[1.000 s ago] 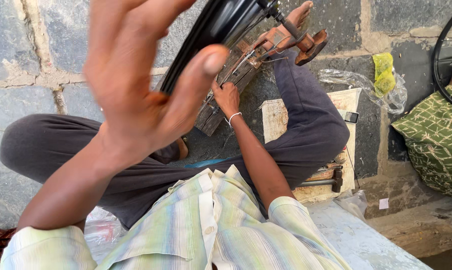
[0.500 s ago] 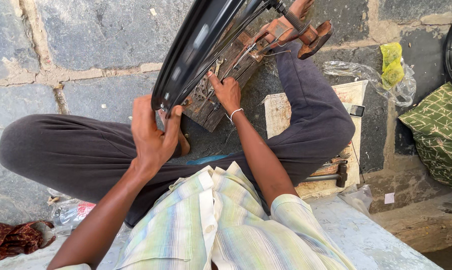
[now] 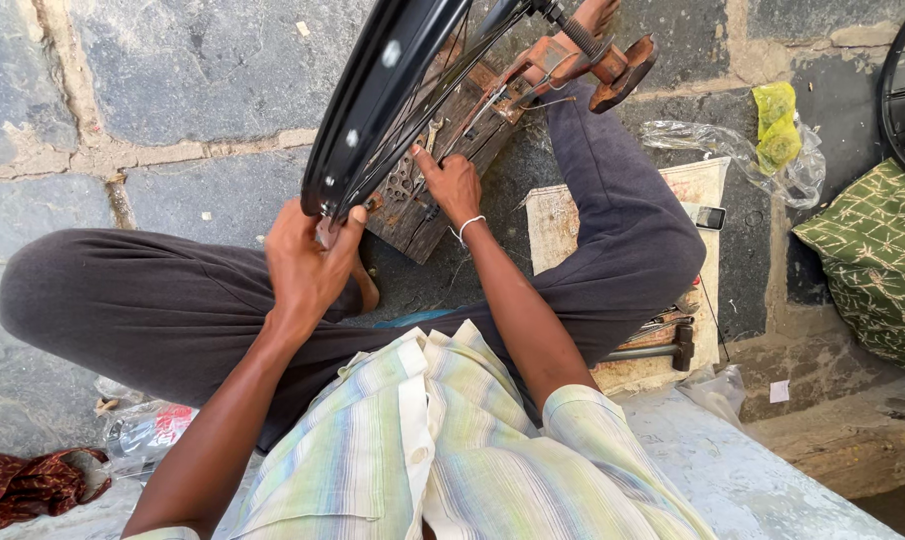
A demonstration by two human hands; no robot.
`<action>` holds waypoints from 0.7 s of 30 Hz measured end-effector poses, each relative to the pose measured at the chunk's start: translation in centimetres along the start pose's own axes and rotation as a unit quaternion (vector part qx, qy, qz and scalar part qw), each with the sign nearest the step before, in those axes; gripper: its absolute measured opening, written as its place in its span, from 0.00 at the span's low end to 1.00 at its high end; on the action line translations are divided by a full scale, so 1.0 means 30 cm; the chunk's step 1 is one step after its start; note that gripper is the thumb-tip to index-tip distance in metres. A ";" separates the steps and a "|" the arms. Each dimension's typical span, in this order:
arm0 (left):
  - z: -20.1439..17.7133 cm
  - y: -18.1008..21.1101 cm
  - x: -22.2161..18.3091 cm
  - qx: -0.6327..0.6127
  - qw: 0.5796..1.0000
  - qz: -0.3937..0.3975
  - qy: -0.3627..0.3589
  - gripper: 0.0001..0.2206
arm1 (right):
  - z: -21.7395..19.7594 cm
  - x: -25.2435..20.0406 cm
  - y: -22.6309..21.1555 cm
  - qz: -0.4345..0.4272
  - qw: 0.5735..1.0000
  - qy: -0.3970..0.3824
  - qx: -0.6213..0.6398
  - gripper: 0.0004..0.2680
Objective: The person repairs a bicycle wheel by tightening spokes with a small wrench, rotating the rim on a wooden block, and handling small metal parts by hand.
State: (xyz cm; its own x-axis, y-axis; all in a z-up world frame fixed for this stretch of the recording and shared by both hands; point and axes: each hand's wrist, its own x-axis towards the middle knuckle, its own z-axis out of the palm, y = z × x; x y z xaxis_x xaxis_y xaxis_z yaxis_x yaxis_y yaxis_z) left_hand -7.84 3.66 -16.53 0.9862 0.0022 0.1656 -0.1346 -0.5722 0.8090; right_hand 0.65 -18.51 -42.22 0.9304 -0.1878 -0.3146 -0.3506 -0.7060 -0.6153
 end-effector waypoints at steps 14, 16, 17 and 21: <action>-0.137 0.125 0.061 -0.076 0.982 0.172 -0.009 0.31 | -0.627 -0.472 -0.623 -0.556 0.816 0.144 0.061 0.16; -0.144 0.151 0.102 -0.100 0.980 0.172 0.007 0.30 | -0.682 -0.452 -0.700 -0.541 0.824 0.132 0.111 0.15; -0.154 0.170 0.123 -0.124 0.975 0.185 0.010 0.31 | -0.709 -0.446 -0.738 -0.534 0.825 0.125 0.137 0.15; -0.168 0.279 0.224 -0.181 0.957 0.225 0.025 0.27 | -0.880 -0.424 -0.819 -0.485 0.800 -0.086 0.342 0.20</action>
State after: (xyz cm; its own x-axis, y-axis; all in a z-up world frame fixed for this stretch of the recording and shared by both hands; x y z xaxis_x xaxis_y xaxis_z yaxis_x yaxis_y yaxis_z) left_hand -2.84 3.00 -5.80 0.8161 -0.1338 0.5623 -0.5779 -0.2031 0.7904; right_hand 0.24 -16.82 -4.02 0.7930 0.3592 0.4921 0.4965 0.0872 -0.8637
